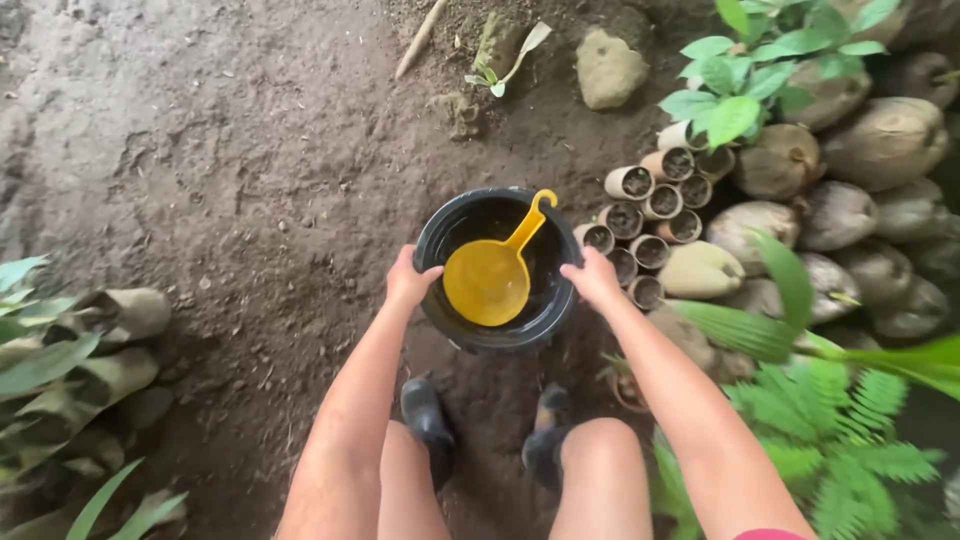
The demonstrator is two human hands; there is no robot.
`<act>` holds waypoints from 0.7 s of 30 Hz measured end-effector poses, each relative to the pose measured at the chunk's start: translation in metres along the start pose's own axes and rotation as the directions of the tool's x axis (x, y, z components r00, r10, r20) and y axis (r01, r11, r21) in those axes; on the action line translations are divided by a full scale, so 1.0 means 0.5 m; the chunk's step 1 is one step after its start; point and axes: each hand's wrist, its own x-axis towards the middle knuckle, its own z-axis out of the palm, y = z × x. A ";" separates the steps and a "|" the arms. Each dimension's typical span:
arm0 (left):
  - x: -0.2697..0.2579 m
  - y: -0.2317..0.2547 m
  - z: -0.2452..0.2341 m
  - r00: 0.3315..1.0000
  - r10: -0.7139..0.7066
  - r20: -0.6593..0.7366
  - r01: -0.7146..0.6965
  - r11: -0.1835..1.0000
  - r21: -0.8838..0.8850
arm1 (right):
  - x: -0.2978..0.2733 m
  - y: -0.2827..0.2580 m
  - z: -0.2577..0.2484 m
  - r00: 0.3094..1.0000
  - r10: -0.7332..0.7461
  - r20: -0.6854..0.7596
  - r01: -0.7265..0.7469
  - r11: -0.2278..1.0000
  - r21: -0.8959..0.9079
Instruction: Water several small potted plants and coconut seedlings using a yellow pitcher.
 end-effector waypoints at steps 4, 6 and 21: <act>0.123 0.002 0.068 0.998 0.045 -0.038 -0.045 0.999 0.001 | 0.236 0.118 0.064 0.971 -0.223 -0.089 0.203 0.960 -0.191; 0.185 -0.027 0.114 0.967 0.174 -0.188 -0.173 0.985 0.025 | 0.316 0.133 0.094 0.951 -0.253 -0.179 0.189 0.931 -0.312; 0.245 -0.057 0.135 0.920 0.358 -0.157 -0.336 0.930 0.150 | 0.317 0.141 0.133 0.951 -0.270 -0.149 0.221 0.934 -0.282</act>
